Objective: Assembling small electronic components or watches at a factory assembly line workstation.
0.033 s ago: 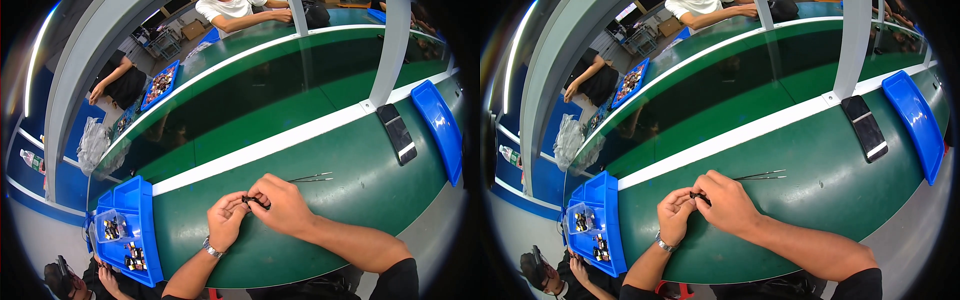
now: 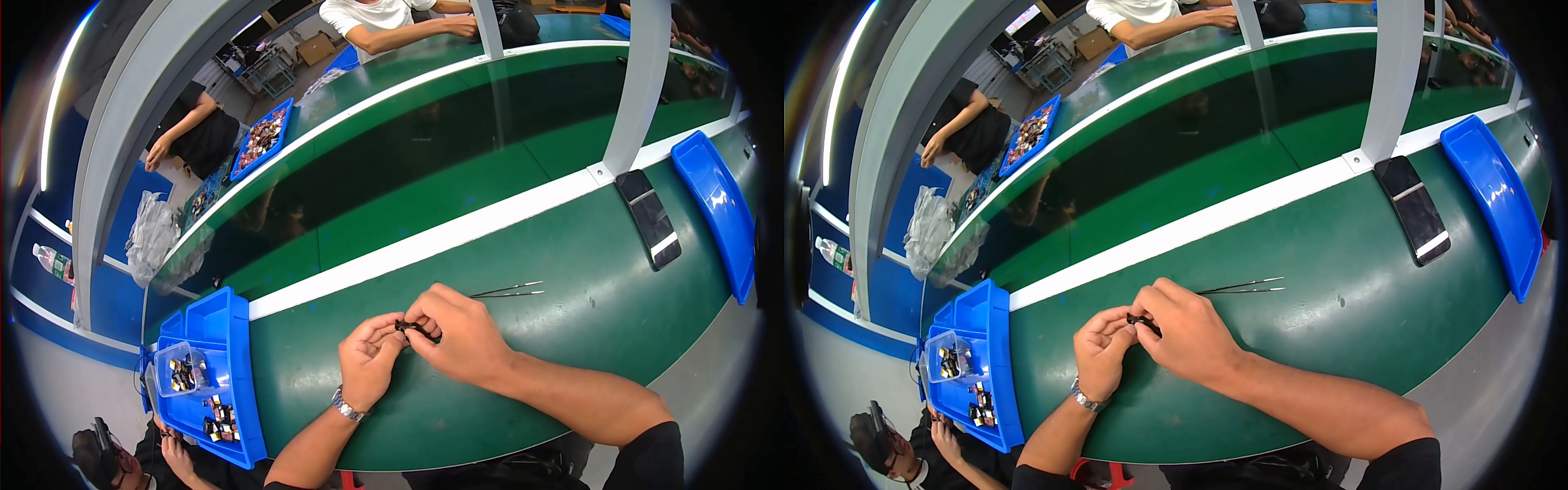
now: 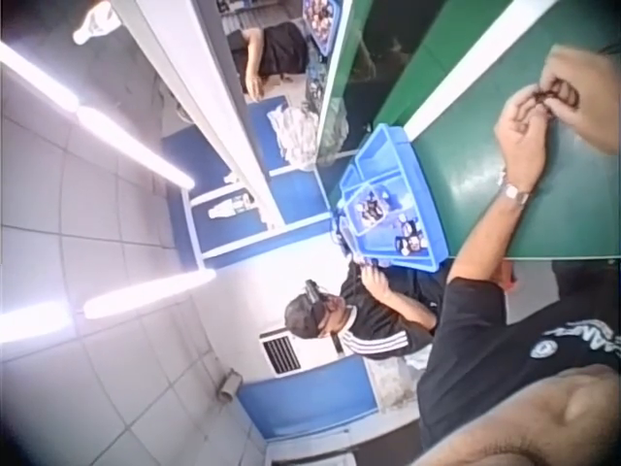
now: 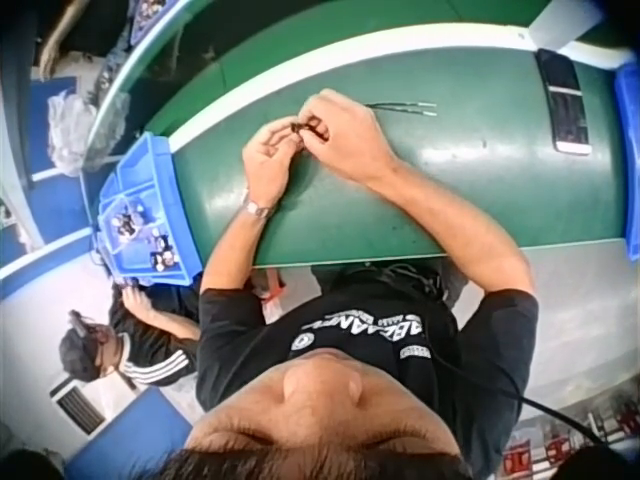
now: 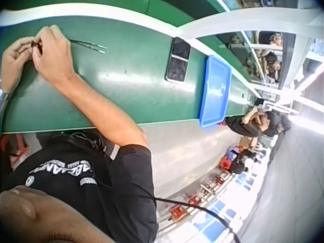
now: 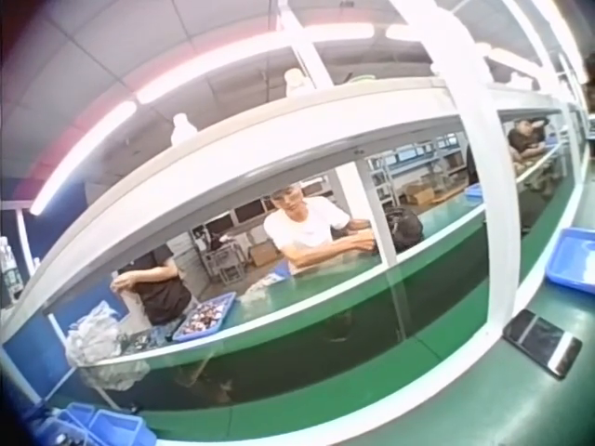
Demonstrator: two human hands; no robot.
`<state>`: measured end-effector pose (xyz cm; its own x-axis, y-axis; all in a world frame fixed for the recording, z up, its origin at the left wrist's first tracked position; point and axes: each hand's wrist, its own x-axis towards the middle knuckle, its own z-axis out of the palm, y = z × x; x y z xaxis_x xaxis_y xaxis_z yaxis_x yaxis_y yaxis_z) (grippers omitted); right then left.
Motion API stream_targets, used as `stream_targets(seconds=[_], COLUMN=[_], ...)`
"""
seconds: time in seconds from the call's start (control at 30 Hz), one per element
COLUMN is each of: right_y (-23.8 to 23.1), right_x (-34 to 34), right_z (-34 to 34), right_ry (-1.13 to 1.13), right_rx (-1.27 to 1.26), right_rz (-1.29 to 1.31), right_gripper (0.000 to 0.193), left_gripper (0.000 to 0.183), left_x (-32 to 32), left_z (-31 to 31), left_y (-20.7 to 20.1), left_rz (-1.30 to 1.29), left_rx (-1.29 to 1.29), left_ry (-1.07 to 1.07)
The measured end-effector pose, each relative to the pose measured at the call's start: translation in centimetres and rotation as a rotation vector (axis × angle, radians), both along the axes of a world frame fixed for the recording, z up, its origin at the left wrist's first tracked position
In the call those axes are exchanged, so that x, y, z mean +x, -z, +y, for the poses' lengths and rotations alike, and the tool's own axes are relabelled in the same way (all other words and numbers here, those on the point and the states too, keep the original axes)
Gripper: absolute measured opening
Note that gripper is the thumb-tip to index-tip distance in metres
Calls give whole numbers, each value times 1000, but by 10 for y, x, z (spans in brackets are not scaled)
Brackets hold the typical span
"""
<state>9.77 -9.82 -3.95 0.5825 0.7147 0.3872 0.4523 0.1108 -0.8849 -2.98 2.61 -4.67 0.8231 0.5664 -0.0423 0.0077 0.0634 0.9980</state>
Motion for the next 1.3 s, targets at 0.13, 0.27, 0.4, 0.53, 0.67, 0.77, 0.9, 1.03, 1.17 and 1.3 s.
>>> stream_targets(seconds=[0.13,0.27,0.4,0.53,0.67,0.77,0.9,1.03,1.17,1.3], right_y=[0,-2,2,4,1,1,0,1,0,1], right_x=[-3,-4,-2,2,4,6,6,6,6,6], right_z=[1,0,1,0,-1,-1,0,0,0,-1], right_ry=[3,-18,-144,-256,-324,-316,-312,-315,-318,-324], right_rx=[3,-7,-15,-35,-24,-38,-63,-63,-59,-67], right_rz=[-32,-54,37,109,178,201,216,221,213,184], right_gripper=[16,17,19,26,35,36,36,35,37,39], left_gripper=[25,23,23,24,24,26,27,26,25,24], left_x=[-1,-1,-3,-4,-3,-4,-3,-3,-3,-3], left_z=[-1,-3,-7,-9,-1,0,0,-1,-1,-1], left_y=[1,2,-3,-5,-2,-1,0,0,1,1], left_rz=[8,5,82,111,80,40,33,34,30,42], left_rx=[70,97,155,201,192,141,119,127,133,138], left_ry=[-17,-49,-100,-101,-64,-49,-38,-44,-50,-60])
